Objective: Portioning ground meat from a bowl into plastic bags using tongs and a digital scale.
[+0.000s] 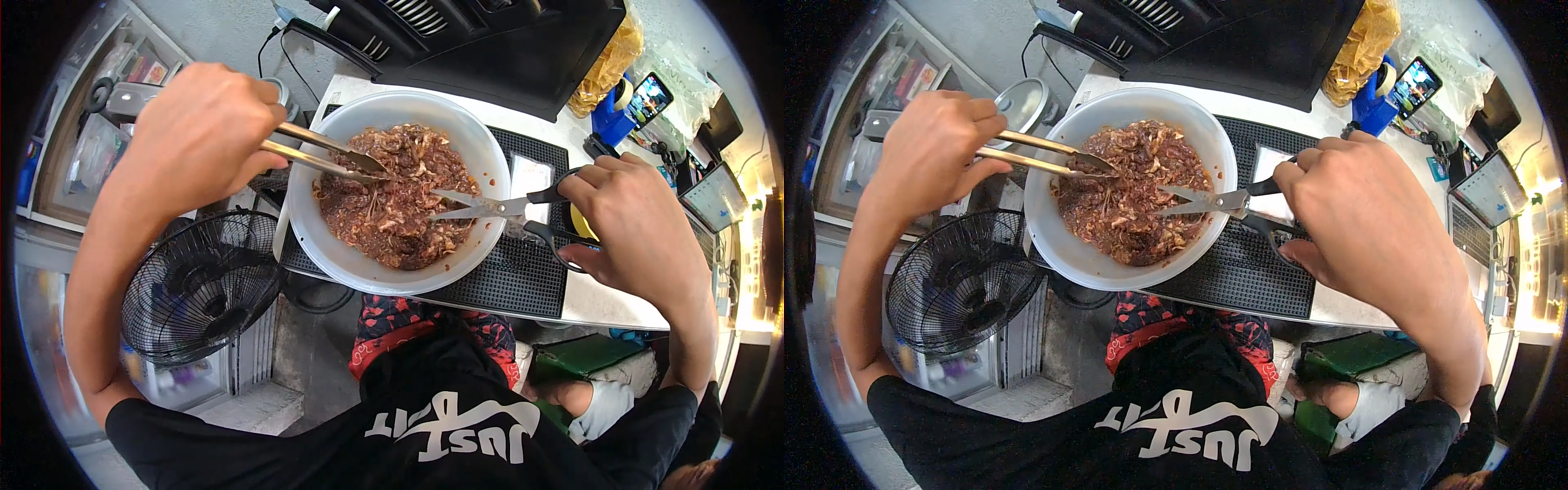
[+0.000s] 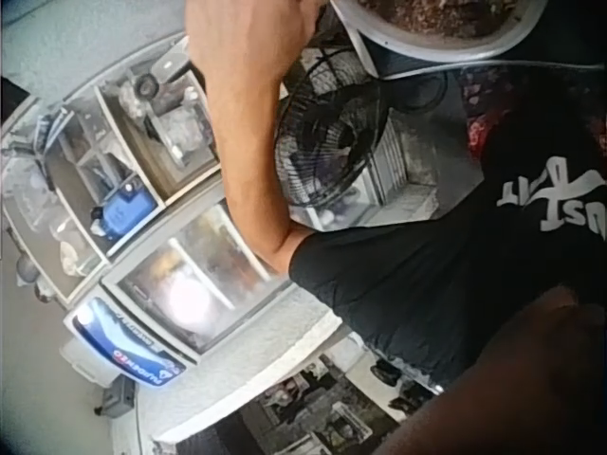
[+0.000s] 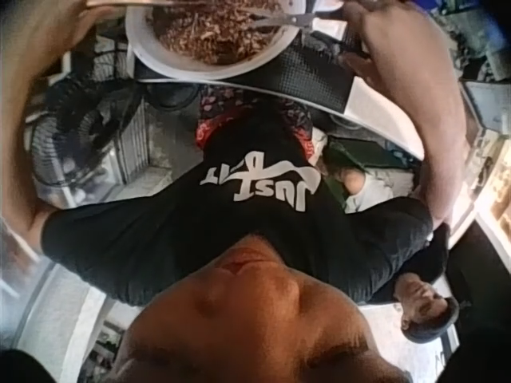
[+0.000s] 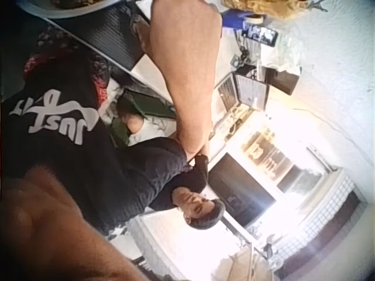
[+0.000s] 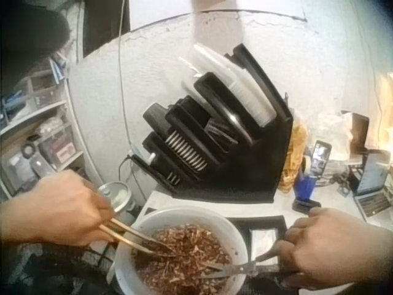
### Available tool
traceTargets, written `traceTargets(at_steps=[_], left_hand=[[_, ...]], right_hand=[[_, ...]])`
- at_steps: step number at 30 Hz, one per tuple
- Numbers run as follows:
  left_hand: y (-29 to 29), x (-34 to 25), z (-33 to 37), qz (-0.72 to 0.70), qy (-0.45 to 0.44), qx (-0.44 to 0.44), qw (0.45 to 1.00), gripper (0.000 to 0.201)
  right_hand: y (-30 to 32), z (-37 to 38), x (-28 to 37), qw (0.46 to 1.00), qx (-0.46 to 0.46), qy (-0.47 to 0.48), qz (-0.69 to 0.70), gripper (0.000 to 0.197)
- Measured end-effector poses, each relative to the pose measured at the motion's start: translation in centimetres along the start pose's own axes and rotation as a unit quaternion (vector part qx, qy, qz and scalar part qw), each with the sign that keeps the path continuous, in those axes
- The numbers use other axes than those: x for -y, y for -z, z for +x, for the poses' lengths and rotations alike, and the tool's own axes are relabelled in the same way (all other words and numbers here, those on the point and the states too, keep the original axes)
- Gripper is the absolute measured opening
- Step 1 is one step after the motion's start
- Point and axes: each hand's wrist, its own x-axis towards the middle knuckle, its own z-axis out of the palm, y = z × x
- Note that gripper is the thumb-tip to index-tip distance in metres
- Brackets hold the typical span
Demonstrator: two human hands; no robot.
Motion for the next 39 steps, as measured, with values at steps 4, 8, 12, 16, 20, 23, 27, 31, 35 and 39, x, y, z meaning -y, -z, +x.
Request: traceTargets(at_steps=[4,8,12,16,20,23,27,31,35,39], left_hand=[[2.8,0.8,-0.6,0.018,0.036,0.015,0.999,0.030],[4.9,1.5,-1.0,0.052,0.056,-0.009,0.997,0.030],[3.7,0.8,-1.5,0.001,0.057,0.054,0.997,0.031],[1.5,0.1,-1.6,-0.015,0.038,0.056,0.998,0.032],[0.3,-0.3,-1.1,-0.039,0.021,0.034,0.998,0.031],[-0.7,-0.7,-0.6,-0.035,0.022,0.078,0.996,0.032],[-2.1,-0.6,-0.8,-0.047,0.014,0.081,0.995,0.033],[-2.5,-0.2,-1.6,-0.051,0.017,0.095,0.994,0.034],[-2.0,0.3,-2.0,-0.049,0.014,0.080,0.996,0.033],[-1.5,0.5,-2.2,-0.053,0.037,0.055,0.996,0.031]], right_hand=[[-0.5,-0.1,-0.9,1.000,-0.013,-0.018,0.013,0.040],[-0.7,0.2,-1.4,0.999,-0.023,-0.017,0.019,0.041],[-0.6,1.6,-1.0,1.000,-0.002,-0.028,-0.009,0.049],[-1.4,4.8,0.2,0.996,0.023,0.044,-0.079,0.041],[-2.5,8.5,1.2,0.989,-0.005,0.116,-0.092,0.024],[-3.1,10.5,1.1,0.983,-0.033,0.165,-0.077,0.015],[-3.6,10.5,-0.1,0.983,-0.034,0.157,-0.090,0.030],[-4.0,9.3,-1.2,0.990,-0.033,0.125,-0.053,0.029],[-3.6,8.3,-2.2,0.995,-0.019,0.101,-0.003,0.020],[-3.5,7.9,-2.9,0.994,-0.021,0.094,0.056,0.020]])
